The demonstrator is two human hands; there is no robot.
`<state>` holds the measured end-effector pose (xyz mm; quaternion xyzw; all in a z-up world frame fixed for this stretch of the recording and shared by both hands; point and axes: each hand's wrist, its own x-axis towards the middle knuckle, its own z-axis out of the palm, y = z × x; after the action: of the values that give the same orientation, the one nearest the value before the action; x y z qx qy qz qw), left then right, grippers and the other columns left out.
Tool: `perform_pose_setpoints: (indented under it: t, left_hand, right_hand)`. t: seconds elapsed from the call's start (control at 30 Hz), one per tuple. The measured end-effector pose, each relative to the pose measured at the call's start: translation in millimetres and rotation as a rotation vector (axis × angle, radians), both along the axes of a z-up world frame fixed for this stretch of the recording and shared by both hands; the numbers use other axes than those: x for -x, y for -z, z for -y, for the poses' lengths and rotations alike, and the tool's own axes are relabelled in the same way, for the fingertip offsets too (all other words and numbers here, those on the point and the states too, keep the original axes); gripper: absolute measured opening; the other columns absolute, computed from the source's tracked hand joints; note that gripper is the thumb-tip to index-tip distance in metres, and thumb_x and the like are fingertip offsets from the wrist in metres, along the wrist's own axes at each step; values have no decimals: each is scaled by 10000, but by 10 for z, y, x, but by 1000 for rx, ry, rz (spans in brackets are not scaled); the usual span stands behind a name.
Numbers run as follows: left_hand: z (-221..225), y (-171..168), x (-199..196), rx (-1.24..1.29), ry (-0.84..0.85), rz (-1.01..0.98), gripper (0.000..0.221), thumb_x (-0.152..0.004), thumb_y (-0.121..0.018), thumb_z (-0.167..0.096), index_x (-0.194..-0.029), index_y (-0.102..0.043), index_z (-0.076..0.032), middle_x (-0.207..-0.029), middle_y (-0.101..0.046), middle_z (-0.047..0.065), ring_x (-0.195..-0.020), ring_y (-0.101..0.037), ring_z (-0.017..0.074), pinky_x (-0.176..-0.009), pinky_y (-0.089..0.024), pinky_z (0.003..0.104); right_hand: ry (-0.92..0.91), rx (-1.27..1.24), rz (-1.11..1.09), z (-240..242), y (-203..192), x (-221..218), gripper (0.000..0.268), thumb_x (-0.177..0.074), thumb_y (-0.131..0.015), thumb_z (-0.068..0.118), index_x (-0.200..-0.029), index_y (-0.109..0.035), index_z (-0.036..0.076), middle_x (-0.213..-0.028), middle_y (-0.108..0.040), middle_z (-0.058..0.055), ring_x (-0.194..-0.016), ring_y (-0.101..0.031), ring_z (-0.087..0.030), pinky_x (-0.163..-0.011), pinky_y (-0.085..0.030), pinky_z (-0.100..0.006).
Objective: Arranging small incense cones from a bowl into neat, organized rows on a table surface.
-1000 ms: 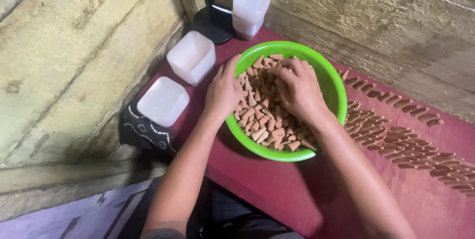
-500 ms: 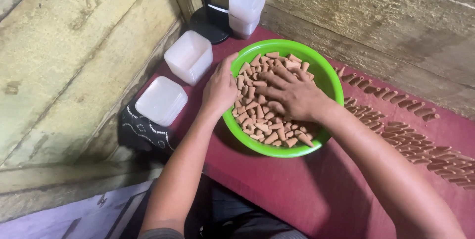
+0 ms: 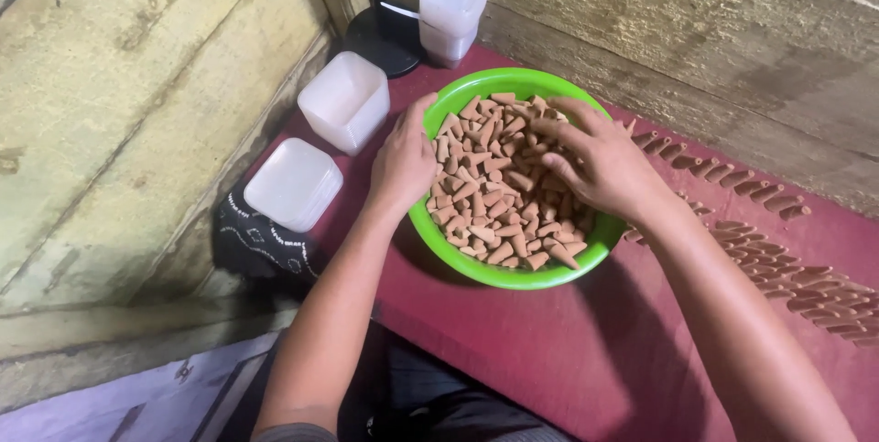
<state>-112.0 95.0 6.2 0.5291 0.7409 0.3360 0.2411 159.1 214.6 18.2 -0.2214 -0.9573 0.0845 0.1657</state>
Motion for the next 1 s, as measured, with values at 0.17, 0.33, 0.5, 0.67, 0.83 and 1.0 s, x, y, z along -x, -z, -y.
perform_pose_setpoints:
  t: [0.17,0.33,0.5,0.67,0.83,1.0]
  left_hand:
    - [38,-63,-24,35,-3,-20,575,-993,-352,-70,-1511,-372,-318,-1463,-504,142,-1269,-570,474,-1008,-499,647]
    - [42,-111,-46,31,-4,-27,581,-983,-359,-48,-1509,-387,-295,-1451,-514,166,-1239,-578,508,-983,-501,671]
    - [23,-74,-34,23,-2,-36,570,-991,-343,-64,-1506,-375,-306,-1458,-509,145,-1262,-574,482,-988,-507,657]
    - [30,-60,-40,17,-8,-37,578,-992,-343,-62,-1513,-371,-310,-1467,-506,151,-1279,-563,480,-1005,-496,656]
    - [38,-22,-26,5,-1,-40,585,-991,-355,-54,-1518,-374,-307,-1471,-511,146,-1289,-562,468,-1002,-504,644]
    - [12,40,-5,1,-9,-45,582,-994,-350,-73,-1515,-370,-331,-1473,-508,121,-1287,-563,450,-1016,-499,633]
  right_hand:
    - [25,171,214,479,-148,-367,303,-929,-639,472,-904,-653,171,-1030,-691,-79,-1006,-713,-364,-737,-581,-536]
    - [47,227,502,849,-280,-311,274,-832,-717,418,-925,-666,166,-913,-736,-68,-960,-744,-326,-782,-595,-514]
    - [148,216,408,937,-164,-178,180,-886,-677,315,-1008,-606,203,-911,-687,-21,-873,-754,-311,-695,-619,-522]
    - [105,26,212,556,269,-17,192,-954,-604,276,-1128,-652,210,-943,-685,-40,-833,-752,-338,-680,-619,-505]
    - [151,142,-198,355,-88,68,265,-978,-648,218,-1241,-642,183,-1002,-668,-60,-933,-724,-337,-719,-588,-478]
    - [51,289,103,468,-315,-217,156,-916,-650,211,-1047,-704,147,-893,-701,-124,-875,-710,-425,-726,-577,-549]
